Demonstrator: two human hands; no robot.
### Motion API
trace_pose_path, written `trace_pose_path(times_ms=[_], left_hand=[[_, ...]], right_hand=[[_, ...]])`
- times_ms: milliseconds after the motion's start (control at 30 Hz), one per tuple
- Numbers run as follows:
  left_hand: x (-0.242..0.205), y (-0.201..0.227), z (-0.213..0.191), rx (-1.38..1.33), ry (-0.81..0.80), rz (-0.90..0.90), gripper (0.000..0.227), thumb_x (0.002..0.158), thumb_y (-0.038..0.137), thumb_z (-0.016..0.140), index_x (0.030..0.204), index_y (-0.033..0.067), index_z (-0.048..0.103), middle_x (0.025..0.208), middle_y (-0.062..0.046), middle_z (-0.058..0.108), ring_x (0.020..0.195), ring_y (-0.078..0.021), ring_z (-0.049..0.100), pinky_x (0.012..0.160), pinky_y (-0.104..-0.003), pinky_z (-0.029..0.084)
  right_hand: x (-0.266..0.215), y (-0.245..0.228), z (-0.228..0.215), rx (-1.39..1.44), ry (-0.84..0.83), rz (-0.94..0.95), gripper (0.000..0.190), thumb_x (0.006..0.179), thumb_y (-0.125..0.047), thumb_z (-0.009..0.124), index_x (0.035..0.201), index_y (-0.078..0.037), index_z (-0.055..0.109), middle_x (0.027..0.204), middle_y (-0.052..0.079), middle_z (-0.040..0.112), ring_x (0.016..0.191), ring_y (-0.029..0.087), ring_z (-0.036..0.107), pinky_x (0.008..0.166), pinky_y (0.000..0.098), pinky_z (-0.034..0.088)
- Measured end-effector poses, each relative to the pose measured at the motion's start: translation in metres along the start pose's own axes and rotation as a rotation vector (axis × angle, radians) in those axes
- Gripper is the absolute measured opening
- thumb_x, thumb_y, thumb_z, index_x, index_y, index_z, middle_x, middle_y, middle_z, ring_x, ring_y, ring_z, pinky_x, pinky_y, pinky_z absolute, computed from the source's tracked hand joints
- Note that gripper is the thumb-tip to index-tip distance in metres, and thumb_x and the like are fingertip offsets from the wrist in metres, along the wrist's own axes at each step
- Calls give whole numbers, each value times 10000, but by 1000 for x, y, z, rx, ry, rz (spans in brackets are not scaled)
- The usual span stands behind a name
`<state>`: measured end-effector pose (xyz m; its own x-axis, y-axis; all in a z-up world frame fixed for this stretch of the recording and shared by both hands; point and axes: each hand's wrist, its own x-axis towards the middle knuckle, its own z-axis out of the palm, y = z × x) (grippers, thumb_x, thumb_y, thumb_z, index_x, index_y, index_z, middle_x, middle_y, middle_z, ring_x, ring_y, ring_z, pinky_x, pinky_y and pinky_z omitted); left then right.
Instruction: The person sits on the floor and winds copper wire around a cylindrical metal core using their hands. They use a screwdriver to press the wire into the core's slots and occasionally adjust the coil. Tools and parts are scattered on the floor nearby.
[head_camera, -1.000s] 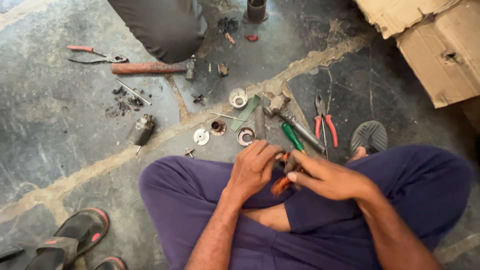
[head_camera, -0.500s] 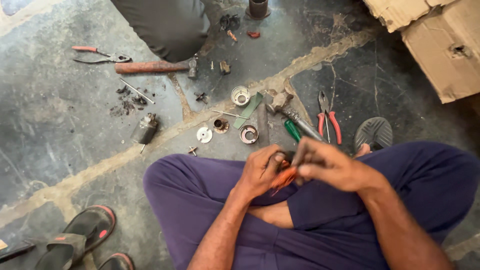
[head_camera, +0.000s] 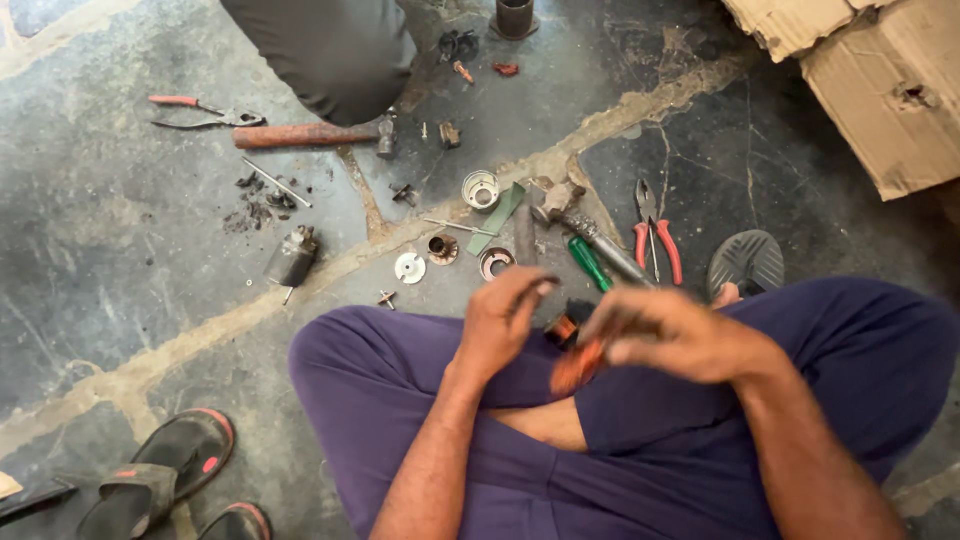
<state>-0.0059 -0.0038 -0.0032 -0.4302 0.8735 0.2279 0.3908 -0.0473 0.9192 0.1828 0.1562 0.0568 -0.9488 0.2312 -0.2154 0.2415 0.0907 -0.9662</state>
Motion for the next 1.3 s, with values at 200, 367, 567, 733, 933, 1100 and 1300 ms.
trace_pose_path(times_ms=[200, 367, 567, 733, 933, 1100, 1300], left_hand=[[-5, 12, 9, 28, -109, 93, 193, 946, 27, 632, 1126, 66, 687, 893, -98, 695, 787, -269, 697, 713, -372, 546], [-5, 3, 1, 72, 49, 99, 134, 975, 65, 642, 1095, 85, 698, 915, -100, 683, 807, -293, 688, 712, -385, 545], [-9, -11, 11, 258, -186, 22, 155, 957, 181, 673, 1048, 55, 673, 1025, -120, 669, 991, -343, 638, 838, -434, 511], [-10, -23, 6, 359, -311, -115, 187, 952, 238, 682, 1026, 68, 709, 1011, -110, 658, 1008, -333, 624, 856, -429, 495], [-4, -22, -14, -371, -192, -383, 171, 1011, 185, 659, 1094, 46, 713, 847, -46, 701, 728, -121, 660, 658, -286, 537], [7, -34, -32, -446, 257, -174, 147, 1048, 146, 641, 1078, 24, 716, 951, 4, 714, 764, -63, 631, 651, -234, 481], [8, -33, -29, -309, 83, -374, 150, 999, 150, 663, 1071, 51, 749, 853, 10, 703, 667, -56, 562, 571, -230, 458]], right_hand=[[20, 1, 5, -719, 508, 35, 218, 964, -209, 722, 1095, -55, 642, 966, 114, 715, 935, 283, 679, 841, 396, 531], [0, 16, 13, -110, -65, -124, 243, 938, -178, 726, 1099, -22, 632, 993, 115, 745, 953, 195, 734, 844, 371, 582], [1, 21, 1, 676, 385, -391, 232, 1040, -129, 670, 1244, -64, 580, 1215, 176, 670, 1040, 215, 684, 975, 424, 553], [-8, 21, -14, 805, 568, -563, 222, 1071, -146, 667, 1251, -79, 556, 1278, 181, 674, 983, 194, 690, 994, 428, 563], [-13, 23, -33, -424, 1179, -250, 228, 1121, -112, 706, 1219, 8, 538, 1216, 219, 647, 1080, 272, 662, 984, 448, 550], [-8, 5, -26, -699, 131, 296, 376, 732, 22, 650, 1088, -91, 693, 987, 108, 758, 885, 231, 697, 811, 421, 542], [-19, -6, -11, 151, -50, -247, 190, 894, -85, 783, 1051, -23, 696, 1068, 163, 719, 1064, 315, 672, 942, 455, 539]])
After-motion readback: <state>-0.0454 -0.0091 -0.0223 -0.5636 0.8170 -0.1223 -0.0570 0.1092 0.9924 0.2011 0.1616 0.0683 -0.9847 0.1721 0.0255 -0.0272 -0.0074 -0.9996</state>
